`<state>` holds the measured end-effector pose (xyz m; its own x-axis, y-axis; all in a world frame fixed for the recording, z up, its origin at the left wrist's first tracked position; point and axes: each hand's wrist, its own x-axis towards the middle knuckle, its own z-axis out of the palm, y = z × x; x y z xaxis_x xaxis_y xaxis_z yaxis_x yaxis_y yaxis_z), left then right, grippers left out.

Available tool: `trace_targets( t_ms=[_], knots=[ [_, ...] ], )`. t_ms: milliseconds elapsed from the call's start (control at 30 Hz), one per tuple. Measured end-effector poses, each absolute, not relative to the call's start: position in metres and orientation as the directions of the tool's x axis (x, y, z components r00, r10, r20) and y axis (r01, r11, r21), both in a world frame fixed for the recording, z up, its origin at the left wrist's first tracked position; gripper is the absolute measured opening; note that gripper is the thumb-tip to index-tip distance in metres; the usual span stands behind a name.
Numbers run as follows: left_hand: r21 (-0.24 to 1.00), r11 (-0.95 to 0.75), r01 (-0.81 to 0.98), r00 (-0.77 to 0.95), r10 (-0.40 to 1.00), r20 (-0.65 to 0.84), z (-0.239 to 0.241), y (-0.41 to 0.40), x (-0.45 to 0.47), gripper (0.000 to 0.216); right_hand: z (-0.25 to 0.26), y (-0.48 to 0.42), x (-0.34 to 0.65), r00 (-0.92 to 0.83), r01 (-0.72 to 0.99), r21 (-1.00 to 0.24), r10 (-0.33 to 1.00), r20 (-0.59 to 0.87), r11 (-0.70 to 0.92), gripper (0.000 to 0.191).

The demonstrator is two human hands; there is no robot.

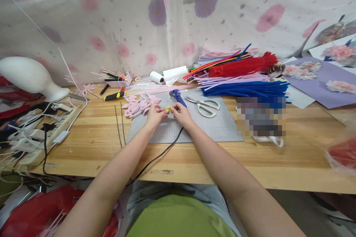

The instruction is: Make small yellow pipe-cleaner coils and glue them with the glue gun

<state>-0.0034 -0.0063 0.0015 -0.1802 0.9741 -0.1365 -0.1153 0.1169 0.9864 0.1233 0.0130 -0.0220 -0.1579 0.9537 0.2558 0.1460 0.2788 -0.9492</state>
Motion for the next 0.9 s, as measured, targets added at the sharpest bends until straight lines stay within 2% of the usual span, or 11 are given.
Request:
trace_targets(
  t_ms=[67,133,200,267,333,400,500,567,700,900],
  knots=[
    [0.963,0.233,-0.135,-0.109,0.963,-0.248,0.003,-0.008,-0.006,0.033,-0.018,0.01,0.126,-0.104,0.313,-0.856,0.91,0.4,0.412,0.018],
    [0.925,0.339,-0.174,-0.011,0.938,-0.346,0.005,-0.009,-0.008,0.026,-0.013,0.007,0.128,-0.132,0.466,-0.703,0.828,0.545,0.537,0.016],
    [0.899,0.383,-0.214,0.057,0.923,-0.38,0.007,-0.01,-0.011,0.031,-0.008,0.005,0.13,-0.239,0.537,-0.564,0.754,0.612,0.628,0.018],
    [0.901,0.367,-0.234,0.073,0.93,-0.36,0.009,-0.011,-0.014,0.032,-0.007,0.003,0.13,-0.334,0.535,-0.499,0.713,0.617,0.682,0.018],
    [0.922,0.311,-0.231,0.036,0.95,-0.311,0.01,-0.011,-0.016,0.029,-0.009,0.003,0.13,-0.354,0.492,-0.529,0.714,0.604,0.691,0.016],
    [0.946,0.243,-0.213,-0.024,0.967,-0.253,0.01,-0.01,-0.017,0.029,-0.013,0.005,0.128,-0.306,0.422,-0.651,0.775,0.552,0.631,0.021],
    [0.972,0.161,-0.173,-0.105,0.978,-0.18,0.007,-0.009,-0.015,0.029,-0.021,0.009,0.125,-0.233,0.287,-0.857,0.899,0.371,0.428,0.023],
    [0.981,0.108,-0.161,-0.142,0.981,-0.131,0.004,-0.009,-0.012,0.03,-0.025,0.011,0.123,-0.235,0.212,-0.927,0.937,0.258,0.308,0.025],
    [0.985,0.064,-0.157,-0.125,0.989,-0.084,0.0,-0.01,-0.009,0.029,-0.026,0.013,0.12,-0.242,0.115,-0.977,0.959,0.15,0.181,0.035],
    [0.969,0.184,-0.167,-0.13,0.97,-0.207,0.003,-0.012,-0.01,0.028,-0.024,0.014,0.121,-0.168,0.106,-0.982,0.976,0.136,0.155,0.034]
  ],
)
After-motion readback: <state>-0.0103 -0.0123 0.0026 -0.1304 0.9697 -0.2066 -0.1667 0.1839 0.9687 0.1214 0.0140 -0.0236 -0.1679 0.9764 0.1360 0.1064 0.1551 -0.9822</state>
